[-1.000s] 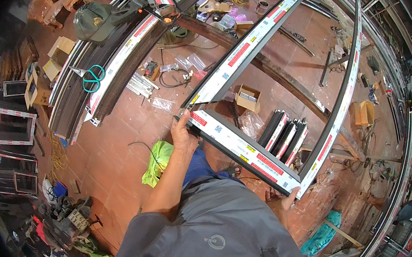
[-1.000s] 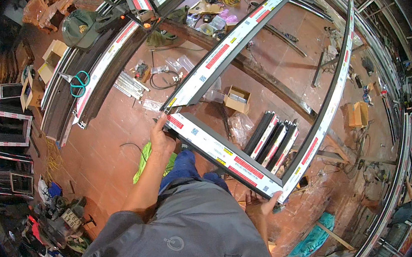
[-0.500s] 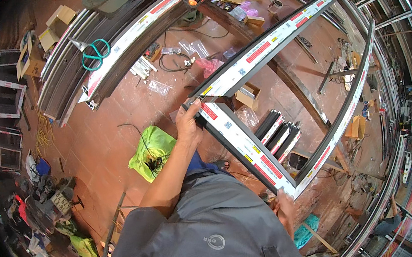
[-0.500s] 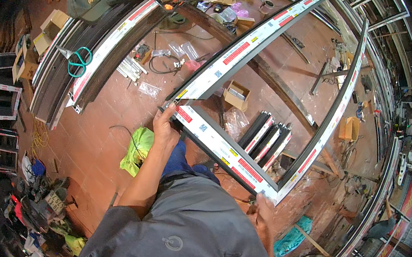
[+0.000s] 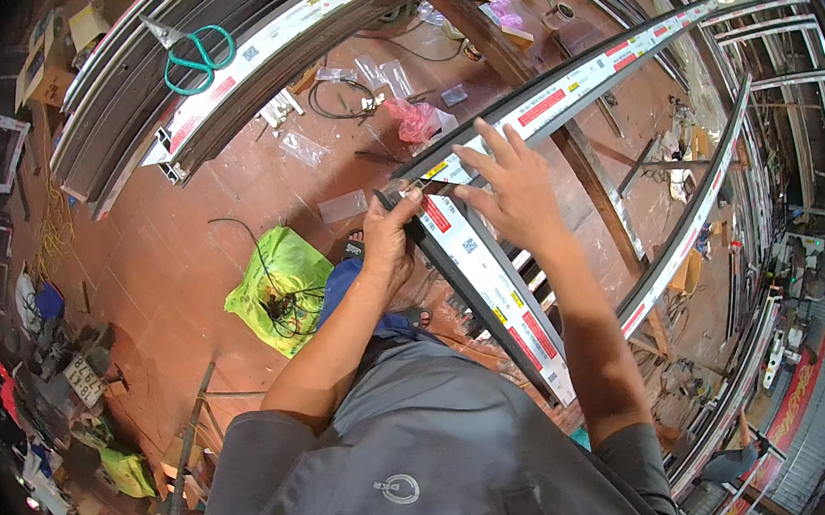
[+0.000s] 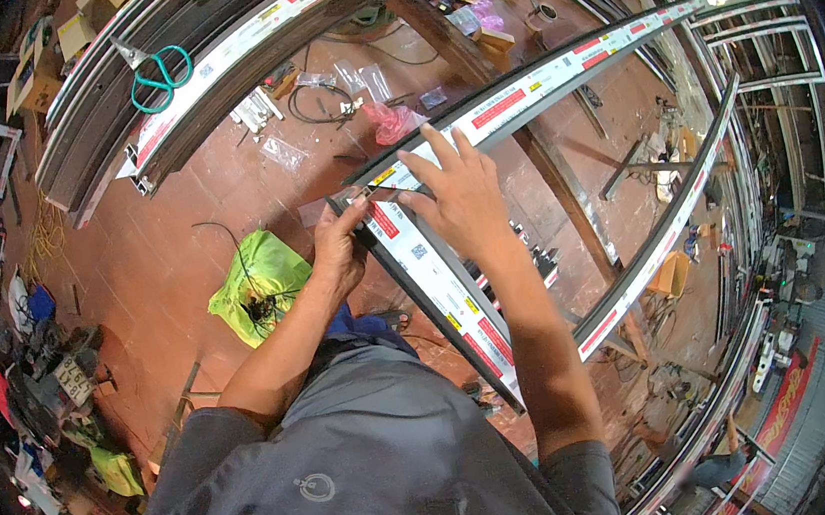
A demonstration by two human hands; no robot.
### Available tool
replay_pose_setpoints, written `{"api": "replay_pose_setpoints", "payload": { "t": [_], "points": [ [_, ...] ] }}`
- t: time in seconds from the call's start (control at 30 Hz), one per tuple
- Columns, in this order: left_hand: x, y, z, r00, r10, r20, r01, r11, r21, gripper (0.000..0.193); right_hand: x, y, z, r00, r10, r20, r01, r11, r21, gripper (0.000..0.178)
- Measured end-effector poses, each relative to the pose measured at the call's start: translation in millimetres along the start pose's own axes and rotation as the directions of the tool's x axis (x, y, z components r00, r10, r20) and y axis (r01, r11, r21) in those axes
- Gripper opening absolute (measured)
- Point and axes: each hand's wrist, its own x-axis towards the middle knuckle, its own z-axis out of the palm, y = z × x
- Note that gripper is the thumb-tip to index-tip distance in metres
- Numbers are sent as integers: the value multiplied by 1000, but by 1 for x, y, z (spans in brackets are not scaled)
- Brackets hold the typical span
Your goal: The person assembles aluminum window frames by inserting rubber gaskets into the profiles. They use green-handled shears to cut the gaskets to length and fit them into the frame channels, then join the frame pieces together.
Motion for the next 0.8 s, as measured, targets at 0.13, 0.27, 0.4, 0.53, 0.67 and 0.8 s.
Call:
{"api": "replay_pose_setpoints", "payload": {
  "t": [0.13, 0.27, 0.4, 0.53, 0.67, 0.8],
  "points": [
    [1, 1, -3, 999, 22, 47, -22, 1000, -19, 39, 30, 13, 13, 976, 1, 216, -6, 1000, 19, 57],
    [-1, 4, -1, 1000, -1, 27, 1, 1000, 8, 35, 37, 20, 19, 961, -31, 274, 16, 998, 55, 60],
    [-4, 7, 5, 999, 34, 9, -34, 999, 6, 33, 41, 22, 18, 954, -56, 294, 41, 998, 55, 60],
    [-7, 8, 7, 1000, -9, -8, 8, 1000, -22, 33, 42, 20, 14, 951, -63, 301, 50, 997, 51, 60],
    [-5, 3, 4, 1000, -6, -4, 6, 999, -33, 34, 43, 20, 14, 941, -61, 334, 41, 997, 66, 61],
    [-1, -5, 0, 999, 42, -17, -41, 997, 58, 33, 40, 22, 16, 941, -60, 334, 45, 998, 52, 63]
  ]
}}
